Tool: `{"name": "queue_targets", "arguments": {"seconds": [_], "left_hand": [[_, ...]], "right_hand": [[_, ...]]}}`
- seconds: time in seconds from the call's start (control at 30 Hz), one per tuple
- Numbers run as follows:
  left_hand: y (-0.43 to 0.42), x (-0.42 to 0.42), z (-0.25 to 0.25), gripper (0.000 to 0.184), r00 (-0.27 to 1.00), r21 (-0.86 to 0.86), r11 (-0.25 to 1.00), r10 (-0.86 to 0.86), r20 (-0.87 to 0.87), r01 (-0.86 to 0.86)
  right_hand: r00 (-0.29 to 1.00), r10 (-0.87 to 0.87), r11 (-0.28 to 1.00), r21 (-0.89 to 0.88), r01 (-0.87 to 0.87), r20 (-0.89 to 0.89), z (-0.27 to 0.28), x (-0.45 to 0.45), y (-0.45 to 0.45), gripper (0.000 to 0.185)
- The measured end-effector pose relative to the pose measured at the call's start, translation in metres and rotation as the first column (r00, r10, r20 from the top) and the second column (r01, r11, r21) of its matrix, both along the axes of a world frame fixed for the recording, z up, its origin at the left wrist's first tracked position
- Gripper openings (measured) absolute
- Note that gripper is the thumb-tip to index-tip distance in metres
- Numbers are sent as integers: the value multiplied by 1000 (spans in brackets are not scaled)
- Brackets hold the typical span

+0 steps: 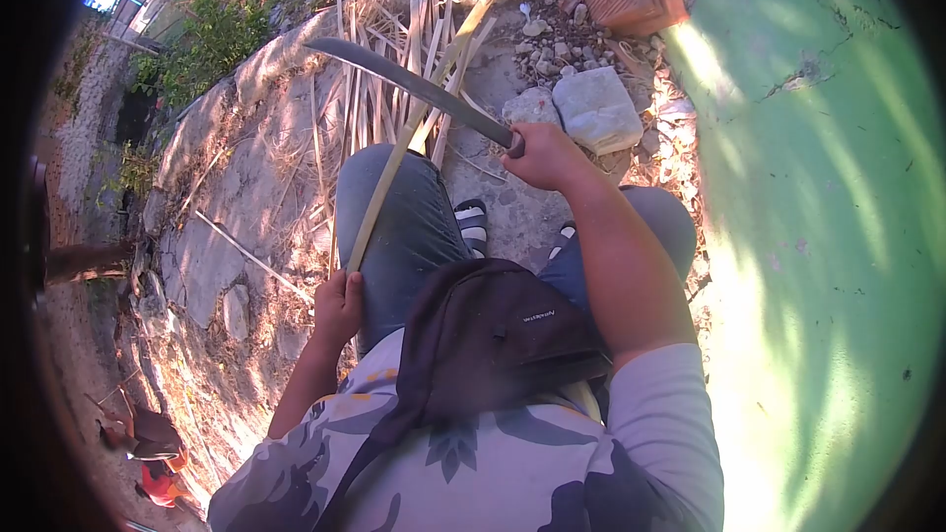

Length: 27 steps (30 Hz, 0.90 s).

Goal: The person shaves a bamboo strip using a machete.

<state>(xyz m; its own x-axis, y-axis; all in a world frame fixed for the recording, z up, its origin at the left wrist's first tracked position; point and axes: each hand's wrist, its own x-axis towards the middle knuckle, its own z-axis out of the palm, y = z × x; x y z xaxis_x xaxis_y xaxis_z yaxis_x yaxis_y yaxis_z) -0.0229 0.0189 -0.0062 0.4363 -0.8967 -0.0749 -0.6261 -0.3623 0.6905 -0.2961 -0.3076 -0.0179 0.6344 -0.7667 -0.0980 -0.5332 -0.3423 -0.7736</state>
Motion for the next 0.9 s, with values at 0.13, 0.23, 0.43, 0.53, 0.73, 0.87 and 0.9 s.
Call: {"name": "queue_targets", "arguments": {"seconds": [0.13,0.23,0.43,0.53,0.73,0.87,0.9], "left_hand": [[1,2,-3,45,1000,14,1000,-9,13,9],[1,1,-2,45,1000,2,1000,4,-11,-4],[0,0,-2,43,999,0,1000,16,-35,-16],[-1,-1,2,43,999,29,999,20,-41,-19],[-1,-1,-1,43,998,3,1000,28,-61,-28],[0,1,-1,44,1000,20,1000,10,-13,-9],[1,0,-1,44,1000,17,1000,8,3,-8]], "right_hand": [[1000,-10,1000,12,11,-12,3,1,1,28],[1000,-14,1000,9,15,-11,0,1,1,28],[1000,-15,1000,-3,15,0,3,1,2,29],[1000,19,999,-41,-20,-15,-2,0,-1,35],[1000,12,998,-68,-12,-5,2,1,0,34],[998,-4,997,-74,0,-61,17,0,1,27],[996,-12,996,-91,4,-89,23,1,3,24]]}}
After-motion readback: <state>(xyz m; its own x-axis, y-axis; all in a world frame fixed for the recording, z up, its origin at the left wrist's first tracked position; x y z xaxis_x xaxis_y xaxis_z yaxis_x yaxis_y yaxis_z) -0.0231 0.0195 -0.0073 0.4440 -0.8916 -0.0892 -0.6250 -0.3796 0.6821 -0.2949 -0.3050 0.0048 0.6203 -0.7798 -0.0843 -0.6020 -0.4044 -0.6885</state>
